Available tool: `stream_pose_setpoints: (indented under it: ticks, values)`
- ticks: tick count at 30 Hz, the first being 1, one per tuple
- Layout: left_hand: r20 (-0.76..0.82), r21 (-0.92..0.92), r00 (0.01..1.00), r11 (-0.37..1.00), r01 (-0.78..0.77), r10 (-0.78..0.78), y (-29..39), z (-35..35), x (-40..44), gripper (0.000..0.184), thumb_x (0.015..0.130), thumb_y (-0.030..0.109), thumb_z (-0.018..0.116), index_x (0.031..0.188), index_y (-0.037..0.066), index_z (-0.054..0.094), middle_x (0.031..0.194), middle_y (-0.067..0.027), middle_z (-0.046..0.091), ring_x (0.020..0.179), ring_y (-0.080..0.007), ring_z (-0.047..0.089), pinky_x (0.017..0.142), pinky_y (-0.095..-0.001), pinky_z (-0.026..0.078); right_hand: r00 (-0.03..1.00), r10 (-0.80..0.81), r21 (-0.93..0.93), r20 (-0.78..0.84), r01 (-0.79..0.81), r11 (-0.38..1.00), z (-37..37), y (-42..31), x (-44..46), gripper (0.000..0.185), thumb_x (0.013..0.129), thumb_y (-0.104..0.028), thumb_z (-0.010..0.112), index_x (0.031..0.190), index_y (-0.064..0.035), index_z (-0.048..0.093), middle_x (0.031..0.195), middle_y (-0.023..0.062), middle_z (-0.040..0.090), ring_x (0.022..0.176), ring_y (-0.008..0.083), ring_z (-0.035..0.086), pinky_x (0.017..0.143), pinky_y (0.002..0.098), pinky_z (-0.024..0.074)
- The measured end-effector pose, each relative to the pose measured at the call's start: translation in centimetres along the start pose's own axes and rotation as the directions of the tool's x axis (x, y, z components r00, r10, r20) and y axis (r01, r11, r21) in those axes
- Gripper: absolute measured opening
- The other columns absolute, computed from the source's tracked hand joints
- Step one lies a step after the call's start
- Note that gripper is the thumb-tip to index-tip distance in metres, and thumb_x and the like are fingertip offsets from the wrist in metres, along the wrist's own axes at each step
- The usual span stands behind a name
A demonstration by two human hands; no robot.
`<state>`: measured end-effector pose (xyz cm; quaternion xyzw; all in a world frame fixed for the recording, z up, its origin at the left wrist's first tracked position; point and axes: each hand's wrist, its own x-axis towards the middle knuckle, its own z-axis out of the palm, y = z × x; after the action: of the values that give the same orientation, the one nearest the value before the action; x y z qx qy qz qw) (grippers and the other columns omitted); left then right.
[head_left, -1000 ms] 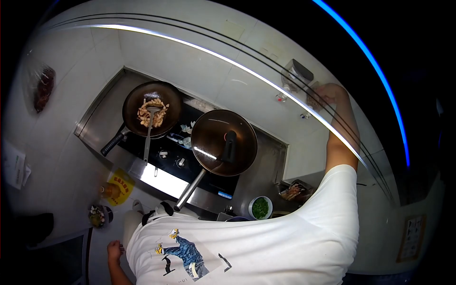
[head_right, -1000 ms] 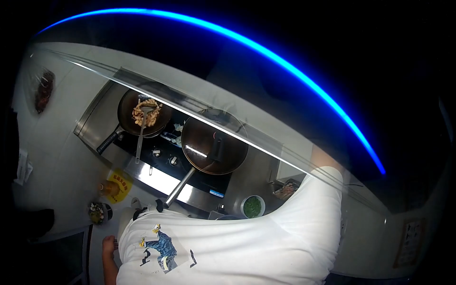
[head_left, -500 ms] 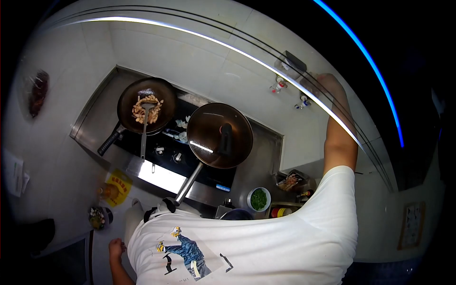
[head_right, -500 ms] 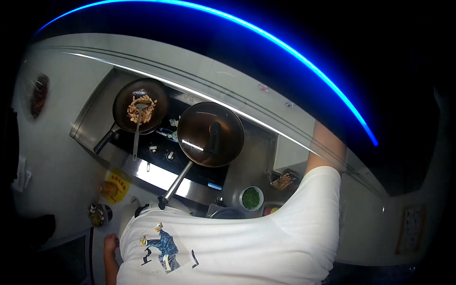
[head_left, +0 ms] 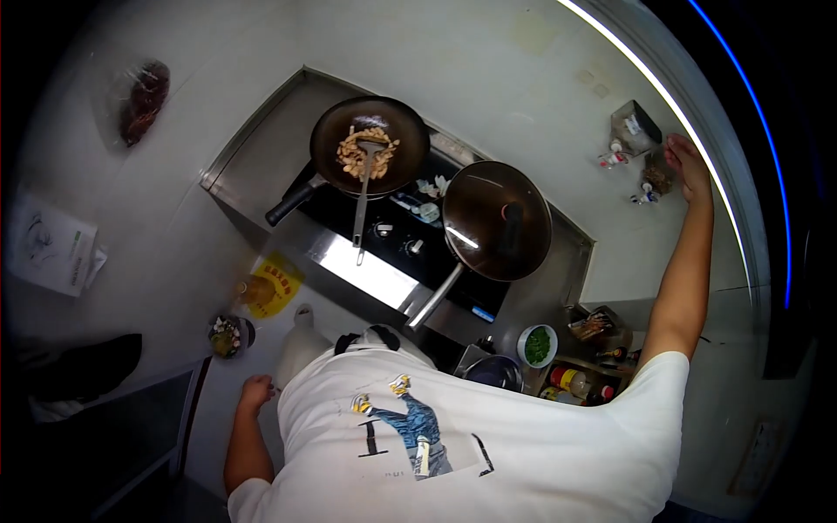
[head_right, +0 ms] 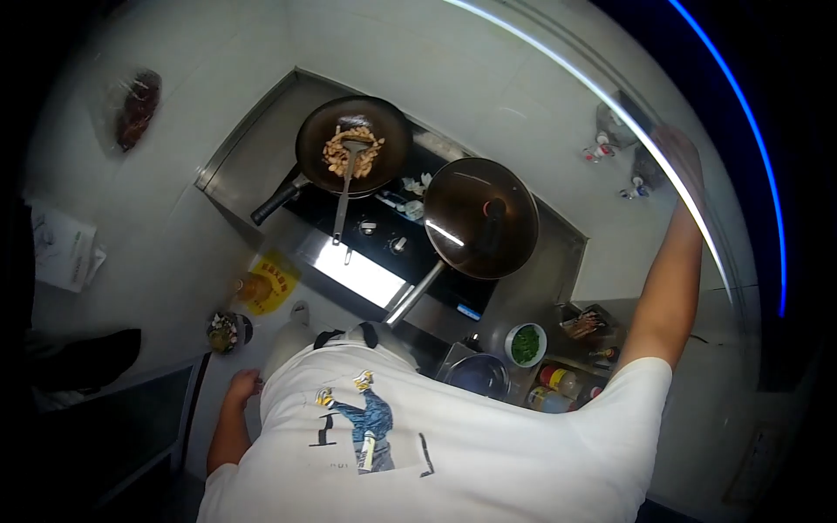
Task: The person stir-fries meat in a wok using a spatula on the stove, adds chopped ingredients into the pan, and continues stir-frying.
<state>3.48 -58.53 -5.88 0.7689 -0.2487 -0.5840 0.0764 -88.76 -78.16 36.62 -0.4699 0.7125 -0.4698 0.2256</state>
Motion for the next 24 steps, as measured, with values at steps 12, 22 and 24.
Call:
stream_pose_setpoints:
  ticks: [12,22,24]
  values:
    - [0.135,0.091,0.973,0.975,-0.203,0.189,8.8,-5.4,8.4,0.022,0.09,0.023,0.057,0.088,0.002,0.061,0.072,-0.0033,0.059,0.059,-0.0126,0.055,0.053,-0.0277,0.043,0.909,0.243,0.165,0.339,-0.312,0.936,41.9,-0.2,-5.4,0.014,0.086,-0.007,0.058,0.098,-0.0028,0.062,0.08,0.0035,0.064,0.067,0.0116,0.06,0.063,0.022,0.0507]
    - [0.029,0.187,0.989,0.972,0.14,-0.148,4.3,-19.8,10.3,0.024,0.089,0.023,0.056,0.084,-0.001,0.057,0.072,-0.0061,0.057,0.055,-0.0145,0.052,0.05,-0.03,0.043,0.932,0.326,-0.369,0.156,-0.251,0.895,55.3,4.4,-4.0,0.005,0.083,-0.009,0.058,0.082,-0.0054,0.061,0.068,0.0037,0.062,0.051,0.0129,0.059,0.048,0.0269,0.0476]
    - [0.028,0.182,0.967,0.953,0.243,-0.252,2.7,-21.7,11.8,0.026,0.089,0.024,0.057,0.085,-0.001,0.057,0.073,-0.0068,0.058,0.055,-0.0155,0.053,0.05,-0.0308,0.043,0.964,0.259,-0.432,0.059,-0.209,0.877,55.5,3.4,-4.3,0.008,0.081,-0.013,0.063,0.08,-0.0053,0.06,0.067,0.0043,0.062,0.053,0.0149,0.059,0.051,0.0297,0.0478]
